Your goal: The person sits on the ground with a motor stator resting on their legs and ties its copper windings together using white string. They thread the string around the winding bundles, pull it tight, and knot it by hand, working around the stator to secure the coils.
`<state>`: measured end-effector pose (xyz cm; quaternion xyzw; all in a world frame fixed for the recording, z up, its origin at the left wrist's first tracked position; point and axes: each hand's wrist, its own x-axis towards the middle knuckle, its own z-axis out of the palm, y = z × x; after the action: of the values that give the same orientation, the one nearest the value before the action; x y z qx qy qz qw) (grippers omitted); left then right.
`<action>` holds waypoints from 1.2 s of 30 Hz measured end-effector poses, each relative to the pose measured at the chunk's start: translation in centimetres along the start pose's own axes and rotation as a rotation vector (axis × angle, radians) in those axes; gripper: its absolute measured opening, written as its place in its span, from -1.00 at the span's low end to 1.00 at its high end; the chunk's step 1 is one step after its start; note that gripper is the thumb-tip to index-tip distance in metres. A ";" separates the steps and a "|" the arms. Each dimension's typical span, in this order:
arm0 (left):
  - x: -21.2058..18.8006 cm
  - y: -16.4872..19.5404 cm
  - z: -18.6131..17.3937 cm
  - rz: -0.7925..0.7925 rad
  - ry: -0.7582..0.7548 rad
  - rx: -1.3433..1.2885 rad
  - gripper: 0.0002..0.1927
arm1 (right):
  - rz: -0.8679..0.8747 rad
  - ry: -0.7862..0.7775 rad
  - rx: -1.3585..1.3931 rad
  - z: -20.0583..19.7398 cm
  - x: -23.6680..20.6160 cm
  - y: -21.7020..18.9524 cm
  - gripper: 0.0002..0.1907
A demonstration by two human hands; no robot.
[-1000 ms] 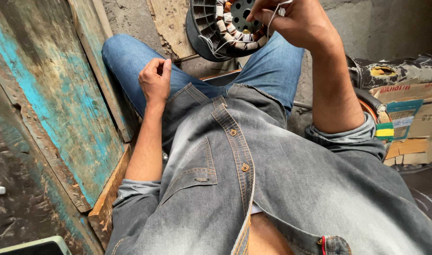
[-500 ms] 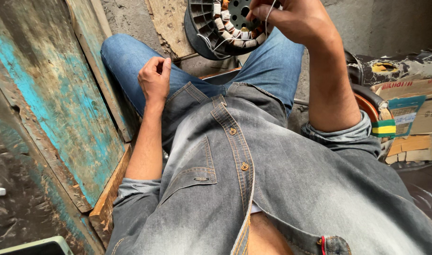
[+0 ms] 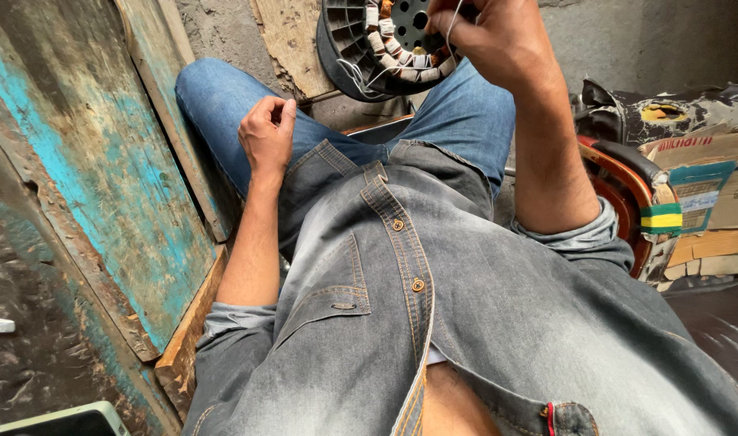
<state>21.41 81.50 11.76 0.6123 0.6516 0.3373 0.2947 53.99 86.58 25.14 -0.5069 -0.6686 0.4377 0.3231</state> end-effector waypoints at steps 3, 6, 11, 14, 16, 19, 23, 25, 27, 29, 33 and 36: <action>0.0 0.0 -0.1 0.013 -0.007 0.014 -0.76 | -0.099 -0.003 -0.114 -0.2 -0.3 0.0 -0.94; 0.0 0.0 -0.3 0.028 0.002 0.048 -0.75 | -0.041 -0.026 0.063 -0.5 -0.4 0.4 -0.94; 0.2 0.0 -0.3 0.027 -0.020 0.027 -0.76 | 0.046 0.011 0.080 0.0 0.2 1.3 -0.92; 0.4 -0.2 -0.3 0.038 -0.020 0.040 -0.77 | 0.072 0.047 -0.037 0.8 0.7 1.3 -0.89; 0.4 -0.3 -0.4 0.040 -0.021 0.029 -0.78 | 0.107 0.066 -0.064 1.4 0.9 1.2 -0.88; 0.1 -0.4 -0.3 0.054 -0.005 -0.048 -0.79 | 0.080 0.072 -0.124 1.7 0.9 1.1 -0.91; -0.1 2.0 0.5 0.118 0.008 -0.128 -0.82 | -0.116 0.030 -0.092 1.7 1.0 0.9 -0.89; 0.4 4.3 1.2 0.289 0.061 -0.107 -0.85 | -0.164 0.025 -0.096 1.5 1.4 0.5 -0.92; 1.2 6.8 1.9 0.521 0.119 -0.071 -0.88 | -0.060 0.011 -0.102 1.4 1.7 -0.1 -0.91; 2.4 9.1 2.4 0.636 0.092 -0.037 -0.89 | 0.201 -0.012 -0.109 1.1 1.9 -0.7 -0.87; 3.6 11.7 2.2 0.771 -0.024 0.019 -0.86 | 0.102 -0.097 -0.160 0.8 1.9 -1.1 -0.87; 4.1 12.4 1.9 0.790 -0.064 0.026 -0.83 | -0.024 -0.097 -0.222 0.9 1.9 -0.4 -0.88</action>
<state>29.99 85.98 20.65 0.8297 0.3607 0.3971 0.1544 52.56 88.18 25.10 -0.5097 -0.7340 0.3811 0.2373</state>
